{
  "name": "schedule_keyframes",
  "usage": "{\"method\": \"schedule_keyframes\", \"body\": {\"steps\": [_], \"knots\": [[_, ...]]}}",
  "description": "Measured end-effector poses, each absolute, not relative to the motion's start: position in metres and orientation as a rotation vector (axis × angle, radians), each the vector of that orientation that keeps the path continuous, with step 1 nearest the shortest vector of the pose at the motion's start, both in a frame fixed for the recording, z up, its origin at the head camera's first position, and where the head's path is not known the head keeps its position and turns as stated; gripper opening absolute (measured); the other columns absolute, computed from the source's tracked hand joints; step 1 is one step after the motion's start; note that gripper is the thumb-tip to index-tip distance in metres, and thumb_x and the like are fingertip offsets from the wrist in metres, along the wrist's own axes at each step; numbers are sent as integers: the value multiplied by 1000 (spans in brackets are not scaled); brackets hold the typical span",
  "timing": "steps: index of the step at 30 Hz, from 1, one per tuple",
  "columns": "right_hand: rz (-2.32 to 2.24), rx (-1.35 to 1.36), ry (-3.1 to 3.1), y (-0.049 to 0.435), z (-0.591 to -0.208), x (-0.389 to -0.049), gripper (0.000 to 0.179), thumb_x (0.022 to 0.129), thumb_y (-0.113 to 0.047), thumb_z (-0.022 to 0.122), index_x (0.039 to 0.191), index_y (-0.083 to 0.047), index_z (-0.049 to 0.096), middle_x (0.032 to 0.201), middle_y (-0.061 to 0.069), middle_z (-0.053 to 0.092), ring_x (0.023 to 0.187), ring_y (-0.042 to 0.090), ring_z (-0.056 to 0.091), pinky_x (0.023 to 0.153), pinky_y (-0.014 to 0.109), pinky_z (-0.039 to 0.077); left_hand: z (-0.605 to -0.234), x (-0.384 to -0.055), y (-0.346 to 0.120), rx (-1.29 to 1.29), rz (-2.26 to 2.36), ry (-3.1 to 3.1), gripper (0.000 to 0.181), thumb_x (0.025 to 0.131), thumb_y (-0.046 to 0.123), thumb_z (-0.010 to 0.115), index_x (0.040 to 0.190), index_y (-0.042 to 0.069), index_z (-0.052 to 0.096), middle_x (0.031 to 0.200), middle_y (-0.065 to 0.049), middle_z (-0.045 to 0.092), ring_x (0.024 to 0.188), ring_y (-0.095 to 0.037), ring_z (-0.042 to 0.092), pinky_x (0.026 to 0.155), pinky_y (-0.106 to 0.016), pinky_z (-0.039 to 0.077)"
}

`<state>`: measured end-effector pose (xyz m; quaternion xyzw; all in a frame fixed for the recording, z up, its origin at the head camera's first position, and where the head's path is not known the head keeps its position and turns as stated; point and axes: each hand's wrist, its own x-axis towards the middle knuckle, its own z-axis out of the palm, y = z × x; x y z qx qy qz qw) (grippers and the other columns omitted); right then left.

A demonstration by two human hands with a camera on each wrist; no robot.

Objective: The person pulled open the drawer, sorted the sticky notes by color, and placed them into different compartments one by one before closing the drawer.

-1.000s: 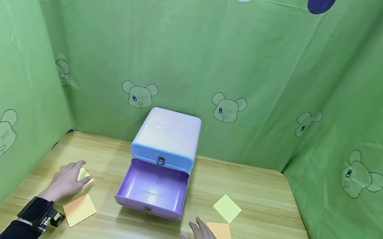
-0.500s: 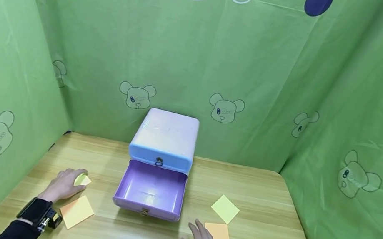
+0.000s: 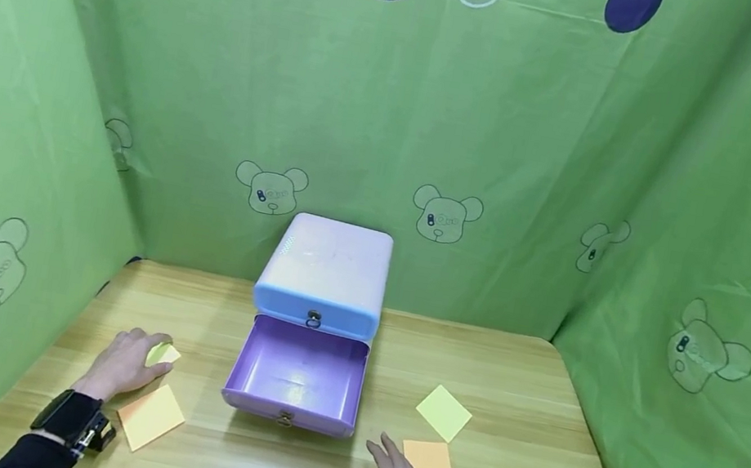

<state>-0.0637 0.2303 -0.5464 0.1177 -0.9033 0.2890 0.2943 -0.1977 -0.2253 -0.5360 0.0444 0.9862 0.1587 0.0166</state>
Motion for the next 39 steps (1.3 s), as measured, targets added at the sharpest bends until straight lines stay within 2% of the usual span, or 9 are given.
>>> {"method": "schedule_keyframes", "body": {"steps": [4,7,9,12,16,22,29,39], "knots": [[798,296,-2425,232,-544,-62,53,72,-5,84,123,-9,70,133,17,67,117,31,61,102,29,39,-536,-198,-221,157,459,3042,47,97,30,62,138,8,58,128,-43,50,110,-54,54,74,-64,55],[808,246,-2468,231,-543,-58,51,75,-7,83,123,-11,70,135,15,67,119,30,60,100,37,44,-537,-199,-219,165,423,3037,45,100,32,56,139,9,58,125,-42,51,107,-52,53,71,-60,56],[811,212,-2499,231,-543,-54,49,76,-8,83,123,-12,70,136,13,67,119,30,60,96,46,51,-538,-199,-219,167,393,3041,45,100,35,58,138,9,58,122,-40,53,103,-48,54,66,-55,56],[817,181,-2528,229,-543,-51,48,77,-9,83,123,-11,70,136,12,66,120,29,60,93,56,54,-539,-198,-220,168,352,3065,50,96,39,66,136,10,59,119,-38,55,99,-46,56,60,-50,55],[833,155,-2540,229,-542,-51,49,77,-9,83,125,-12,69,139,11,65,122,25,57,95,56,52,-540,-198,-218,186,352,3109,48,95,37,69,133,9,60,116,-37,57,97,-47,57,60,-52,56],[831,168,-2535,230,-541,-53,49,77,-9,83,124,-13,70,137,12,66,121,28,59,94,56,53,-542,-198,-215,133,388,3102,48,100,37,58,138,7,56,115,-40,53,99,-50,54,62,-57,54],[836,166,-2534,232,-540,-54,49,76,-9,83,123,-12,70,137,11,66,122,25,58,94,56,53,-541,-198,-216,99,425,3100,51,100,38,57,139,6,54,113,-39,50,95,-50,53,60,-53,51],[865,125,-2578,232,-540,-50,42,80,-10,81,121,-12,71,137,12,66,121,32,61,92,58,55,-541,-196,-218,124,444,3119,50,102,38,56,138,4,53,112,-44,53,102,-54,55,64,-60,54]]}}
